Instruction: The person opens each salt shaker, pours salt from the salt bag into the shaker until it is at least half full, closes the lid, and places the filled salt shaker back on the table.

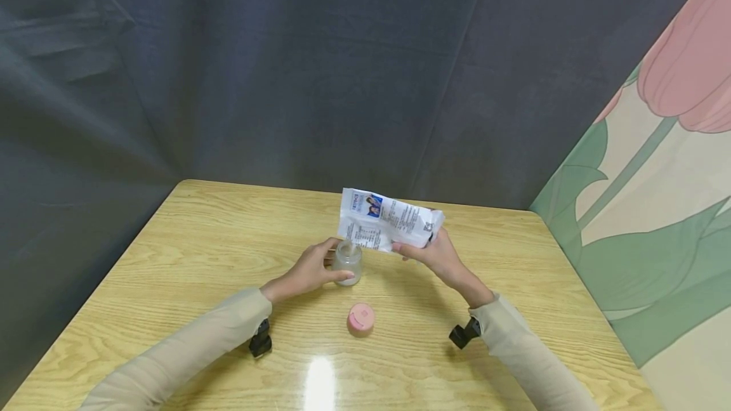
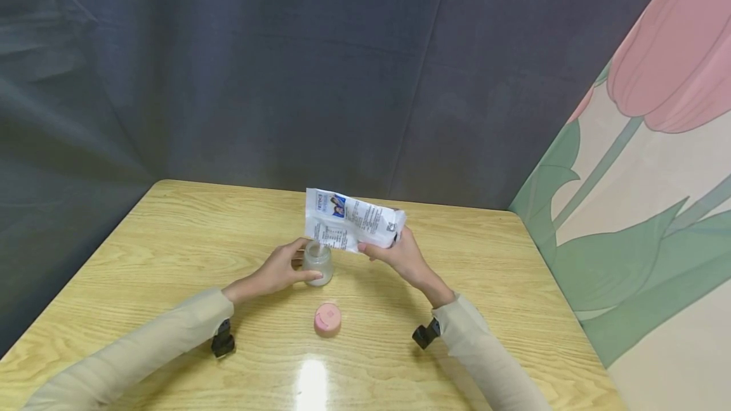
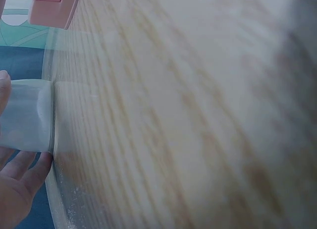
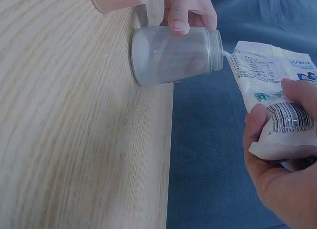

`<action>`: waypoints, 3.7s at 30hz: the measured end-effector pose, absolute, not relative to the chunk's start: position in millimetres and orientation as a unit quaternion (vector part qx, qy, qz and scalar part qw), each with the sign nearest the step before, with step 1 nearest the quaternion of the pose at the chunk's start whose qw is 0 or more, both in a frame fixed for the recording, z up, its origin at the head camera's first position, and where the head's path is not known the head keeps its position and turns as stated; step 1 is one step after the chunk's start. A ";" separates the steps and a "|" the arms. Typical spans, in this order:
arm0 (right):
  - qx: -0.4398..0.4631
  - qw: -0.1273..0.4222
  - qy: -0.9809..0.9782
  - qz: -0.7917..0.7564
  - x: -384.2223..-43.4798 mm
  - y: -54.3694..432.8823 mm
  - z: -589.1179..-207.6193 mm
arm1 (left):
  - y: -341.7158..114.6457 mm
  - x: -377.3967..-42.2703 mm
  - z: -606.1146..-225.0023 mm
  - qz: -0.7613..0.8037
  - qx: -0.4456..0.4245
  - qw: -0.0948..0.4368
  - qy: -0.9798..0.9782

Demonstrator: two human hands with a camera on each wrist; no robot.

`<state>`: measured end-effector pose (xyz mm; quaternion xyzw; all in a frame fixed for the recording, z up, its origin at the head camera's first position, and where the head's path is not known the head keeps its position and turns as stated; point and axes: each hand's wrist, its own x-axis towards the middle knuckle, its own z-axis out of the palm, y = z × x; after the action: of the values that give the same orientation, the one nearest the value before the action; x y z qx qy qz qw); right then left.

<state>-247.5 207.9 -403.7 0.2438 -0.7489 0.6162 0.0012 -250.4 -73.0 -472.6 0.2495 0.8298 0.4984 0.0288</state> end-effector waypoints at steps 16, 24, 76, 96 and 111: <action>0.253 0.010 -0.755 0.606 -247.6 208.7 -404.7 | -73.4 -251.2 -474.6 0.500 0.252 0.031 0.828; 0.253 0.010 -0.752 0.608 -247.1 207.8 -404.1 | -73.6 -251.2 -474.3 0.498 0.255 0.032 0.828; 0.257 -0.002 -0.758 0.599 -240.5 205.5 -389.0 | -72.2 -249.6 -472.8 0.499 0.253 0.027 0.828; 0.275 0.008 -0.756 0.595 -248.7 211.0 -400.6 | -71.5 -250.7 -473.4 0.498 0.256 0.027 0.828; 0.276 0.008 -0.757 0.592 -248.4 212.6 -400.7 | -70.7 -251.1 -473.0 0.498 0.253 0.029 0.829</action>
<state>-248.4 212.6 -400.7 0.2757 -0.7569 0.5925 0.0075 -251.1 -70.7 -473.0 0.2529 0.8291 0.4978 0.0287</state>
